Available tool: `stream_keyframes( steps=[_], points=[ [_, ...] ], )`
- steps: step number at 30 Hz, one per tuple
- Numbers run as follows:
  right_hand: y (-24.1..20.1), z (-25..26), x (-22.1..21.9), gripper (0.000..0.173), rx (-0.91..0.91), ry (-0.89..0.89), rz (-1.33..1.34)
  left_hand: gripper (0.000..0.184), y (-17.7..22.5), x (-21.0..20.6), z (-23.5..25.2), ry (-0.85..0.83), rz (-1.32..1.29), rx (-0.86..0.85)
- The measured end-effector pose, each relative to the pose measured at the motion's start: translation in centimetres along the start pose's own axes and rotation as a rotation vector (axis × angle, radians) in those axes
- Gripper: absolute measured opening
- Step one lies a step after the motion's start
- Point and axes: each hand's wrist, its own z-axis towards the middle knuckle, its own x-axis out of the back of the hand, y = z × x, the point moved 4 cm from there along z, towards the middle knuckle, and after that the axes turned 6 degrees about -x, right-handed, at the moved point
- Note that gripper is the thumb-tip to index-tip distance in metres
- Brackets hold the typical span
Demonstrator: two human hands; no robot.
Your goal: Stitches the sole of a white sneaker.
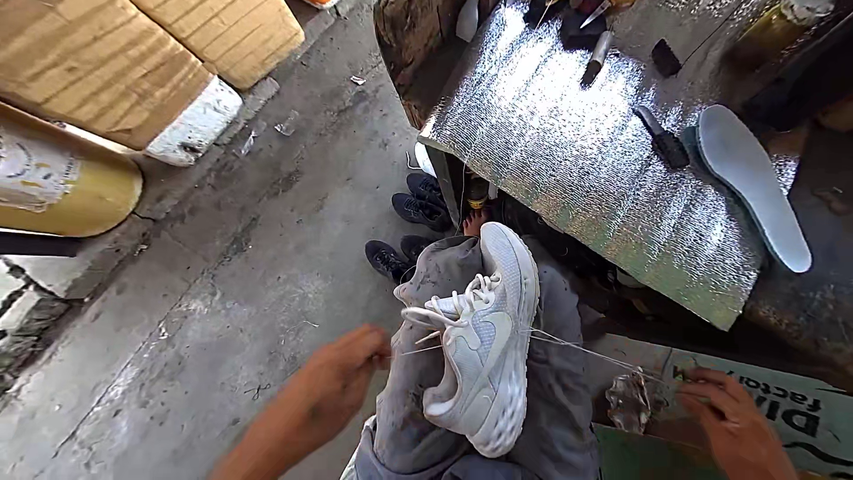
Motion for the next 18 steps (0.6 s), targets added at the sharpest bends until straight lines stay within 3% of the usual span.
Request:
stream_keyframes(
  steps=[3,5,7,9,12,14,16,18],
  points=[
    [11.6,-2.6,0.5,0.032,-0.577,-0.110,-0.266,0.024,-5.1,0.7,-3.8,-0.047,0.105,0.150],
    [13.7,-2.9,-1.3,0.042,-0.677,-0.125,-0.258,0.021,-5.9,0.8,-4.8,-0.057,-0.011,0.143],
    [8.1,-1.5,-3.5,0.048,-0.472,0.018,-0.040,0.023,-3.3,0.9,-4.3,-0.078,-0.430,-0.046],
    [-1.7,0.7,-5.9,0.048,-0.111,0.169,0.171,0.022,0.3,0.6,-2.8,-0.020,-1.023,-0.314],
    [-14.7,2.5,-9.0,0.062,0.266,0.091,0.404,0.023,4.6,-0.5,-0.4,0.161,-1.716,-0.553],
    [-17.9,2.8,-9.9,0.062,0.273,0.026,0.319,0.024,4.8,-1.0,0.1,0.161,-1.636,-0.384],
    [-18.1,3.3,-9.6,0.032,0.244,-0.025,0.271,0.019,3.9,-1.4,0.0,0.161,-1.214,-0.144],
    [-18.0,3.6,-8.4,0.024,0.325,-0.100,0.491,0.020,3.6,-2.2,-0.3,0.166,-0.903,-0.024]
  ],
)
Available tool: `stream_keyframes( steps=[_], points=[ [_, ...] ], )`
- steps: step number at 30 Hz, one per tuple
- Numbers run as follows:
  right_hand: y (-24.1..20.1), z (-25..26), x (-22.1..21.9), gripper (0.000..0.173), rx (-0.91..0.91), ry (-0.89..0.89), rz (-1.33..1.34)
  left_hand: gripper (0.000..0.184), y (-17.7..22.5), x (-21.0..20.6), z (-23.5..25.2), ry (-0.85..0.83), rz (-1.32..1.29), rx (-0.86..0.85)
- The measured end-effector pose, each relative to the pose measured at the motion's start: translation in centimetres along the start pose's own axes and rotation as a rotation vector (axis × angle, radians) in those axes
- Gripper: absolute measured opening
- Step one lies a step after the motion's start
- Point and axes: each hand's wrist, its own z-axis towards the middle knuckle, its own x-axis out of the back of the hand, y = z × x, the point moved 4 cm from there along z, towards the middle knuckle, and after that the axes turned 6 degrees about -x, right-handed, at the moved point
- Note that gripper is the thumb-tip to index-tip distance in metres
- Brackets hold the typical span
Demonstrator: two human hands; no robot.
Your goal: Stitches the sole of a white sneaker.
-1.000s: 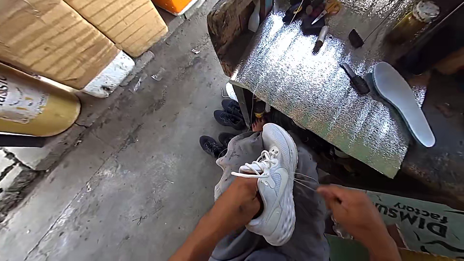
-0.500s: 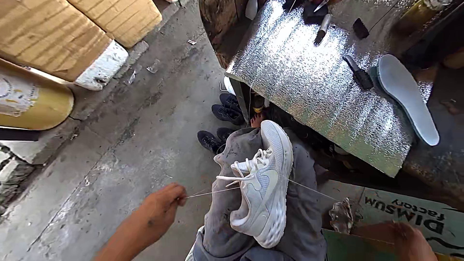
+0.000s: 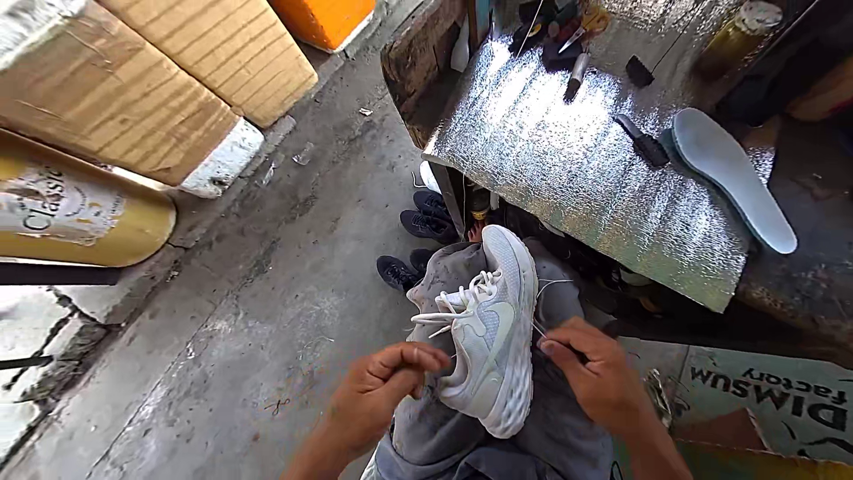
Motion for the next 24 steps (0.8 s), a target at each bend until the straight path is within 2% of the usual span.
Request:
stream_keyframes(
  steps=[3,4,5,7,8,9,11,13,19,24],
  points=[
    [-0.7,0.5,0.8,0.029,0.102,-0.091,0.664,0.030,-0.1,-1.1,0.0,-0.018,0.406,-0.019],
    [-0.9,0.7,0.8,0.030,0.083,-0.039,0.799,0.031,0.0,-1.5,0.2,-0.025,0.530,-0.056],
    [-0.9,0.7,0.8,0.030,0.054,0.071,0.780,0.031,0.1,-1.8,0.4,-0.035,0.629,-0.097],
    [-1.0,0.7,0.3,0.020,-0.009,0.287,0.295,0.029,0.0,-2.2,0.4,-0.067,0.746,-0.147],
    [-1.0,0.6,-0.2,0.026,-0.032,0.318,0.014,0.028,-0.1,-2.3,0.5,-0.093,0.790,-0.154],
    [-1.1,0.7,-0.8,0.041,-0.052,0.326,-0.195,0.028,-0.3,-2.4,0.5,-0.116,0.829,-0.159],
    [-1.5,0.8,-2.3,0.071,-0.088,0.339,-0.440,0.028,-0.4,-2.4,0.6,-0.166,0.913,-0.166],
    [-1.6,1.0,-3.3,0.078,-0.099,0.370,-0.530,0.028,-0.4,-2.2,0.3,-0.202,1.007,-0.170],
    [-0.6,1.7,-4.1,0.056,-0.073,0.419,-0.530,0.042,0.3,-0.9,-2.7,-0.165,1.196,-0.248],
    [-0.6,2.2,-4.0,0.048,-0.057,0.393,-0.528,0.047,1.4,0.7,-6.8,-0.176,1.162,-0.175]
  ],
)
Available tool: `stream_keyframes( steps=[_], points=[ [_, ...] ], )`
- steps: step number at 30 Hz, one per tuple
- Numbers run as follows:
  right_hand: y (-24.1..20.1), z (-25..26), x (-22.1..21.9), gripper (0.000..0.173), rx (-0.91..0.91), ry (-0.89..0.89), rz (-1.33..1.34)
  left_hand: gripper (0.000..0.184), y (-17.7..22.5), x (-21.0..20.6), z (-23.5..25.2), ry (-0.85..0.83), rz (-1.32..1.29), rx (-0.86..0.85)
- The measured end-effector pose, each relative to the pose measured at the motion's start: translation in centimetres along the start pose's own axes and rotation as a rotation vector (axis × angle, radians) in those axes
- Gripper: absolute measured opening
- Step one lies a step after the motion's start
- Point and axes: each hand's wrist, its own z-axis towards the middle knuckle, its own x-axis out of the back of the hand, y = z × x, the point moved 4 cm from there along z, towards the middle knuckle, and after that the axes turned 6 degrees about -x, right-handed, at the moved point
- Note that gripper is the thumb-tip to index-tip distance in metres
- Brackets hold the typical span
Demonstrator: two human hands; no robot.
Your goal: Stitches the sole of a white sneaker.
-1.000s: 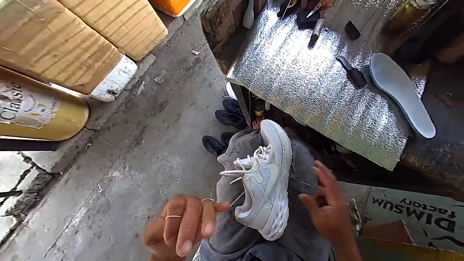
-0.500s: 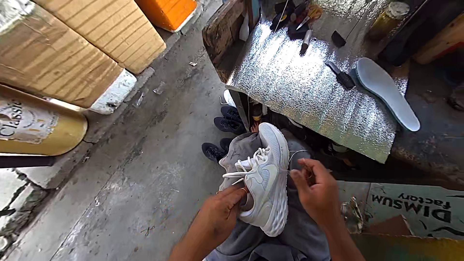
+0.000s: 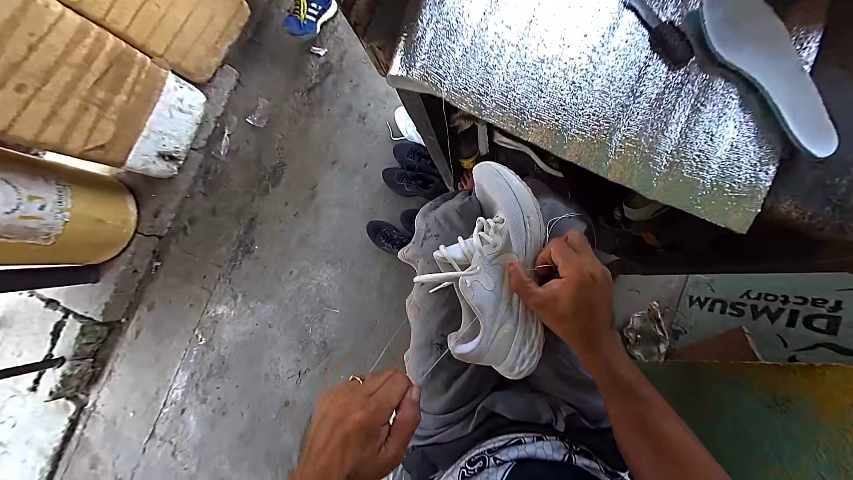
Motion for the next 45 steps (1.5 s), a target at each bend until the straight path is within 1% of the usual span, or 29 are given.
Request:
stream_keyframes(
  steps=[3,9,12,14,15,16,17,18,19,21,23,24,26,27,29,31,38,45],
  points=[
    [-0.3,0.0,-0.2,0.045,0.017,-0.015,0.009,0.046,1.0,0.6,-1.4,-0.044,-0.037,0.030],
    [-0.6,0.1,-0.3,0.042,0.033,-0.041,0.038,0.047,1.7,0.7,-2.8,-0.066,-0.076,0.043],
    [-0.4,0.5,0.0,0.042,0.005,-0.077,0.050,0.045,1.1,0.5,-1.8,-0.020,-0.205,0.060],
    [0.1,1.1,0.5,0.042,-0.025,-0.140,0.122,0.038,0.4,0.3,0.2,0.075,-0.426,0.033],
    [0.5,1.2,0.9,0.039,-0.056,-0.193,0.220,0.034,0.3,0.3,1.6,0.089,-0.547,0.022],
    [1.1,1.2,1.4,0.033,-0.092,-0.235,0.363,0.039,0.3,0.2,3.2,0.064,-0.678,0.027],
    [1.8,1.0,1.8,0.030,-0.121,-0.245,0.530,0.049,0.3,-0.2,4.9,0.003,-0.833,0.054],
    [2.6,0.5,2.0,0.033,-0.146,-0.225,0.671,0.057,0.3,-0.8,6.4,-0.077,-1.013,0.105],
    [3.6,0.2,1.9,0.032,-0.154,-0.162,0.761,0.059,0.2,-1.6,7.9,-0.148,-1.210,0.169],
    [4.8,-0.7,1.6,0.026,-0.104,-0.086,0.847,0.043,0.3,-3.2,10.3,-0.262,-1.534,0.284],
    [5.1,-1.3,2.3,0.024,-0.073,-0.044,0.828,0.028,0.7,-4.2,12.1,-0.307,-1.684,0.385],
    [5.1,-1.5,2.9,0.028,-0.094,-0.052,0.782,0.024,0.9,-4.4,12.7,-0.299,-1.701,0.430],
    [4.8,-2.1,3.9,0.039,-0.143,-0.136,0.678,0.022,1.1,-4.6,13.2,-0.283,-1.688,0.486],
    [4.6,-2.6,4.1,0.038,-0.141,-0.190,0.618,0.022,1.2,-4.5,13.4,-0.280,-1.676,0.500],
    [4.1,-3.3,3.9,0.030,-0.077,-0.255,0.478,0.022,1.4,-4.4,13.6,-0.281,-1.662,0.515],
    [3.8,-3.6,3.1,0.027,-0.008,-0.253,0.384,0.021,1.5,-4.3,13.7,-0.281,-1.652,0.528],
    [3.7,-3.6,2.5,0.026,-0.025,-0.226,0.357,0.024,1.6,-4.1,13.7,-0.264,-1.605,0.526],
    [3.5,-3.7,2.8,0.027,-0.049,-0.232,0.285,0.020,1.9,-4.1,13.8,-0.230,-1.540,0.514]
  ],
)
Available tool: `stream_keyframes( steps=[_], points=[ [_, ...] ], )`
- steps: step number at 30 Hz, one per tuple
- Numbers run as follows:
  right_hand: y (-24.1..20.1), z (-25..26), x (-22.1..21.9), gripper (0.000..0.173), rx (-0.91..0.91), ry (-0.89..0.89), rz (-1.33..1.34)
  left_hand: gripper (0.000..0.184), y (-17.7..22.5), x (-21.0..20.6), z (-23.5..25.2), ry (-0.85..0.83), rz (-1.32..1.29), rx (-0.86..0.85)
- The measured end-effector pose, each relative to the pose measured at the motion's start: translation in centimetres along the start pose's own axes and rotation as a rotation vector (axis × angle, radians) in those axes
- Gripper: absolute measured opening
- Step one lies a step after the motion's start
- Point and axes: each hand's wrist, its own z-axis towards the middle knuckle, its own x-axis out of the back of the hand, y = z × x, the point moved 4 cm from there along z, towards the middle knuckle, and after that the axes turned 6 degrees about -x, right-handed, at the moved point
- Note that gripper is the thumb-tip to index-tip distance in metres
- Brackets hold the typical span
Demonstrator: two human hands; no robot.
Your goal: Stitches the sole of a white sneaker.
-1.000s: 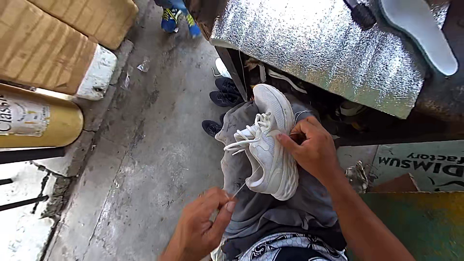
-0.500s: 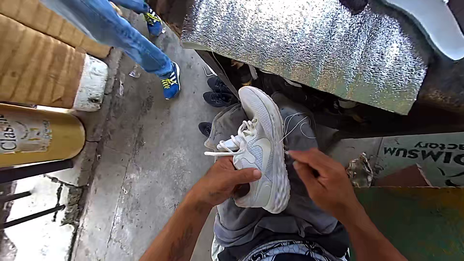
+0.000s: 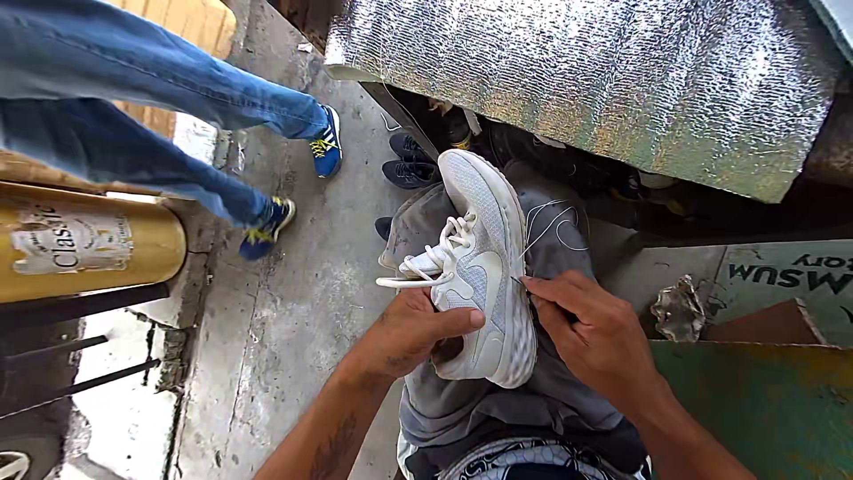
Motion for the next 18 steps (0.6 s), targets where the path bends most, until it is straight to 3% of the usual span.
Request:
stream_keyframes(
  steps=[5,11,18],
  points=[
    [-1.2,1.3,1.3,0.028,0.091,-0.096,-0.178,0.019,0.2,0.1,-0.1,-0.014,0.011,0.054],
    [-3.3,4.8,2.5,0.021,0.203,-0.367,-0.351,0.020,0.7,-0.5,0.1,-0.007,0.142,0.088],
    [-5.0,7.2,0.0,0.014,0.217,-0.418,-0.489,0.014,0.5,-0.1,1.0,0.084,0.186,0.012]
  ],
)
